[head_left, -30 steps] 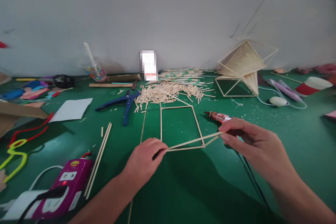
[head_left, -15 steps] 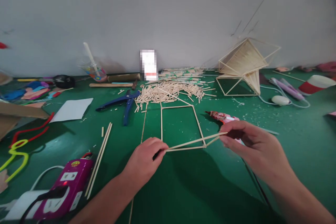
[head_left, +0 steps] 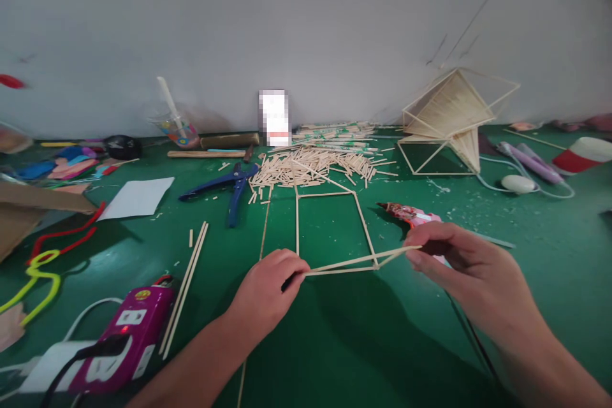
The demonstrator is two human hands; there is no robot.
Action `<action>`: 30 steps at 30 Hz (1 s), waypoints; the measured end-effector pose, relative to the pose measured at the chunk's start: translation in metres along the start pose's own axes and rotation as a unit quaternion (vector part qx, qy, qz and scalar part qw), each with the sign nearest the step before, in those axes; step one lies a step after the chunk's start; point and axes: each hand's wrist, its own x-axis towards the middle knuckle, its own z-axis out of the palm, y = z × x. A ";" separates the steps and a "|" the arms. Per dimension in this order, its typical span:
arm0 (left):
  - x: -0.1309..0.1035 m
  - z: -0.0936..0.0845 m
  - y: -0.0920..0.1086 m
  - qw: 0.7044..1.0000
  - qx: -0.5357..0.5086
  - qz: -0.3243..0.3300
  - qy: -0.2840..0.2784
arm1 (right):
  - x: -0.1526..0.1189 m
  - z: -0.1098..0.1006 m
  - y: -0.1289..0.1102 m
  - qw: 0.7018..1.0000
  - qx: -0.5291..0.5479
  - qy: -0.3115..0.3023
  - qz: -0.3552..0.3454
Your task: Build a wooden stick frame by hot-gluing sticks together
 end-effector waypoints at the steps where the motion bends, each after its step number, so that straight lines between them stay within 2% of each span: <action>1: 0.000 0.000 0.000 1.000 -0.001 0.001 0.000 | 0.000 0.000 0.000 1.000 -0.001 0.000 -0.001; 19: 0.001 0.000 0.000 1.000 -0.004 0.000 -0.003 | 0.002 0.002 0.001 0.999 -0.040 -0.011 -0.025; 30: 0.001 -0.003 0.002 1.000 -0.022 0.002 0.001 | 0.001 0.004 0.003 0.999 -0.036 0.011 -0.022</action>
